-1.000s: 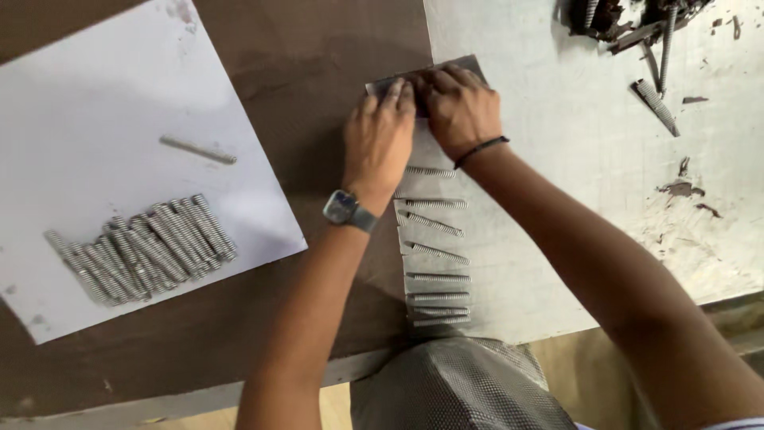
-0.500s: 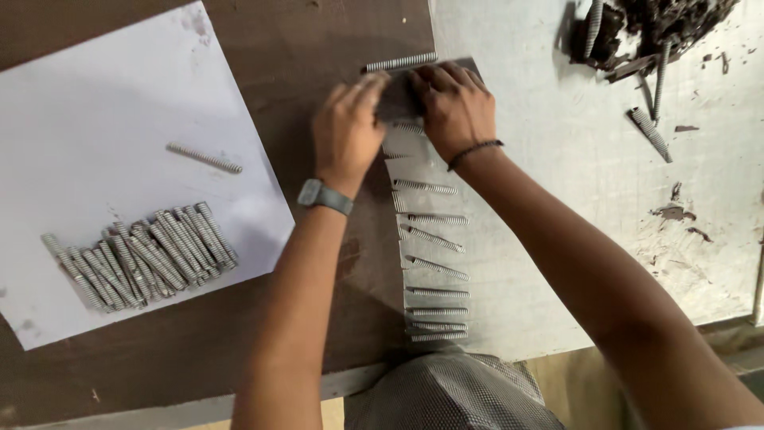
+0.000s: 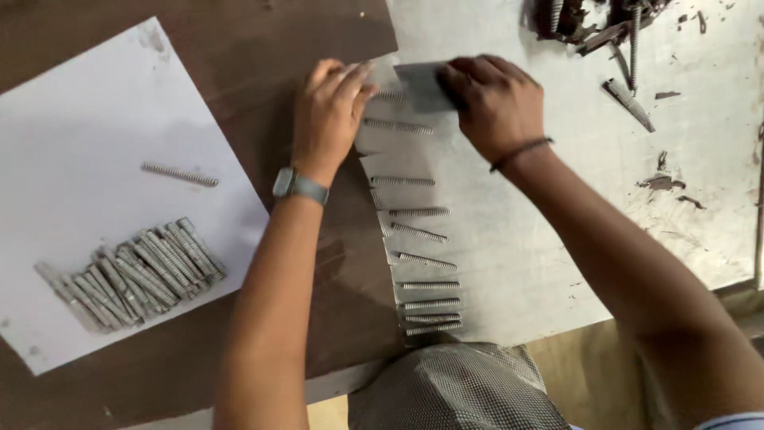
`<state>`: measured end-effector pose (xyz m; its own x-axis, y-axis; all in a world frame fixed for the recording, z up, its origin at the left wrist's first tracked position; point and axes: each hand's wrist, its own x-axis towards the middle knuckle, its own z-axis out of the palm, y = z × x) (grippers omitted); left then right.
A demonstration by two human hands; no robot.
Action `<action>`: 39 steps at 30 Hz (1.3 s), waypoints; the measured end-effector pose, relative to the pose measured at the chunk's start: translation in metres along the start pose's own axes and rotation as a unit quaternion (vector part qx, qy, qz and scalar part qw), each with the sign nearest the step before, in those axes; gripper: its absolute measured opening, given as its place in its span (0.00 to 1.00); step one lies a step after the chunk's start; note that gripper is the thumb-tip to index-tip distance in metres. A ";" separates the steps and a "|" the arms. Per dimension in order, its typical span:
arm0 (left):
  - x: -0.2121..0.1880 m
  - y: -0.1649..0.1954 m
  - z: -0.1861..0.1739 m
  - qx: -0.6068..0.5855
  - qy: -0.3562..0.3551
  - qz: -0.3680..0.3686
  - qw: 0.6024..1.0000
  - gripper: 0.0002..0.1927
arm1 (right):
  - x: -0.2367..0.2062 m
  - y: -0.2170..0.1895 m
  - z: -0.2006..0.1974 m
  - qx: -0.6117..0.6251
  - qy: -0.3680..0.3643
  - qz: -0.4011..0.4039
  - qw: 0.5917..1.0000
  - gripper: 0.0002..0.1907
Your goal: The person sands small metal springs on a workbench using a sanding block. They repeatedly pick up springs, rub them against the block, and place them on a white sheet. The person also wipes the workbench surface with the sanding block between batches.
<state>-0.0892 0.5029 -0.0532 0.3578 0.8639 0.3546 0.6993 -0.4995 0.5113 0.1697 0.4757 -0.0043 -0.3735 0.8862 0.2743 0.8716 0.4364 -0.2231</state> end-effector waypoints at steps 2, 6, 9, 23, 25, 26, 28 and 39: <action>0.000 0.019 -0.011 -0.024 -0.030 -0.021 0.999 0.23 | 0.012 0.015 0.018 -0.036 -0.016 -0.022 0.999 0.11; 0.009 0.049 -0.001 0.085 -0.106 -0.056 0.989 0.23 | 0.032 0.004 0.061 -0.023 -0.015 -0.038 0.999 0.13; 0.004 0.038 0.009 0.178 -0.085 -0.068 0.978 0.20 | 0.037 -0.019 0.084 0.011 -0.027 -0.034 0.999 0.14; 0.012 -0.017 0.000 0.115 -0.035 -0.082 0.989 0.20 | 0.077 -0.038 0.092 -0.011 -0.016 -0.023 1.000 0.14; 0.012 -0.025 -0.014 0.049 -0.003 -0.070 0.996 0.28 | 0.078 -0.035 0.087 0.016 -0.032 0.002 0.999 0.16; 0.014 -0.028 -0.018 0.053 0.018 -0.060 0.997 0.29 | 0.078 -0.035 0.084 0.029 -0.041 0.015 0.999 0.17; 0.026 -0.035 -0.020 0.061 0.056 -0.037 0.996 0.30 | 0.081 -0.035 0.079 -0.013 0.001 -0.010 1.000 0.17; 0.035 -0.034 0.003 0.066 -0.020 0.032 0.997 0.14 | 0.039 0.015 0.021 0.013 -0.013 -0.003 1.000 0.11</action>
<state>-0.0985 0.5509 -0.0608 0.4271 0.8336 0.3503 0.7483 -0.5434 0.3806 0.1619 0.5199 -0.0172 -0.3864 0.8874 0.2515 0.8615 0.4447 -0.2452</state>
